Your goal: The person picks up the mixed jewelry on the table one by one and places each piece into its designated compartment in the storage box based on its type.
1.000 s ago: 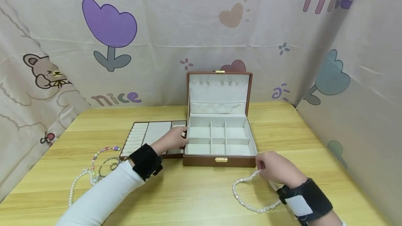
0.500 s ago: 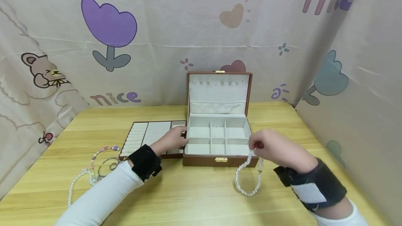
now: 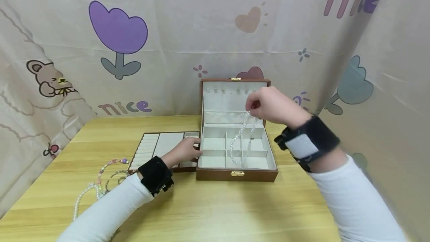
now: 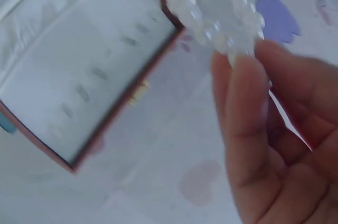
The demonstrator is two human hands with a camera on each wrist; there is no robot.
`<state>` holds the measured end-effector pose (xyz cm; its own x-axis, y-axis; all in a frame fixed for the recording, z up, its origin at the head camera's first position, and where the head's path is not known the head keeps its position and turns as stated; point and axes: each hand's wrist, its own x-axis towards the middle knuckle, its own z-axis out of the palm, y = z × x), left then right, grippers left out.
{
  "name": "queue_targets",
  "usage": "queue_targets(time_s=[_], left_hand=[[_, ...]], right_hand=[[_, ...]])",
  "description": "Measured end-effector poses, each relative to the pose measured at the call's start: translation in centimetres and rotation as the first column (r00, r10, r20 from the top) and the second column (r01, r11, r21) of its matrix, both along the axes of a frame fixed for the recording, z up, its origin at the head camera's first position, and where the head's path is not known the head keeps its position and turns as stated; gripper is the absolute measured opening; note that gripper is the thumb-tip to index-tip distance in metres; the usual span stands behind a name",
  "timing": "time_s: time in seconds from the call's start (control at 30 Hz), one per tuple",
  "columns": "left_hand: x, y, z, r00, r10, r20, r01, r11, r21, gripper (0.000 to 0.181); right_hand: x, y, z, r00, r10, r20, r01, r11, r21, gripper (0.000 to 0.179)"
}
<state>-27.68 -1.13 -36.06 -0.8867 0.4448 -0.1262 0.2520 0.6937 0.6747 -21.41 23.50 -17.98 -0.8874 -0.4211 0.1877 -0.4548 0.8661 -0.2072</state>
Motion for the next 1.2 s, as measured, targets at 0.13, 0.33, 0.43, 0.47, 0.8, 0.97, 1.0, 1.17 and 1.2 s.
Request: queue_targets(time_s=[0.13,0.33,0.43,0.47,0.8,0.97,1.0,1.17,1.2], left_hand=[[0.1,0.0,0.0,1.0,-0.013,-0.007,0.013,1.0,0.002,0.006],[0.2,0.0,0.4,1.0,-0.025,-0.006,0.024,1.0,-0.017,0.018],[0.3,0.1,0.5,1.0,-0.022,0.0,0.022,1.0,-0.011,0.006],[0.3,0.1,0.5,1.0,-0.025,-0.002,0.025,1.0,-0.007,0.005],[0.9,0.0,0.4,1.0,-0.025,-0.004,0.025,1.0,0.013,0.017],[1.0,0.0,0.3,0.999,-0.03,-0.013,0.031,0.999,0.025,0.005],[1.0,0.0,0.2,1.0,-0.029,-0.009,0.029,0.999,0.026,0.006],[1.0,0.0,0.1,1.0,-0.017,-0.002,0.017,1.0,0.02,0.024],[1.0,0.0,0.0,1.0,-0.017,-0.006,0.017,1.0,0.019,0.024]], right_hand=[[-2.6,-0.7,-0.9,0.995,-0.022,-0.099,0.015,0.998,-0.064,0.009],[-6.6,-1.2,-2.7,0.979,-0.103,-0.175,0.07,0.98,-0.187,0.013],[-8.5,-1.2,-3.6,0.967,-0.156,-0.201,0.107,0.966,-0.236,0.014],[-9.0,-1.2,-3.8,0.962,-0.172,-0.21,0.117,0.961,-0.25,0.014],[-11.8,-1.4,-5.6,0.914,-0.336,-0.227,0.246,0.904,-0.35,0.015],[-12.3,-0.9,-6.5,0.889,-0.375,-0.262,0.261,0.887,-0.382,0.015],[-12.4,-0.9,-6.6,0.885,-0.38,-0.268,0.264,0.885,-0.384,0.015],[-12.6,-0.8,-7.1,0.874,-0.405,-0.268,0.284,0.873,-0.396,0.015],[-12.7,-0.8,-7.2,0.872,-0.411,-0.266,0.288,0.871,-0.399,0.015]])
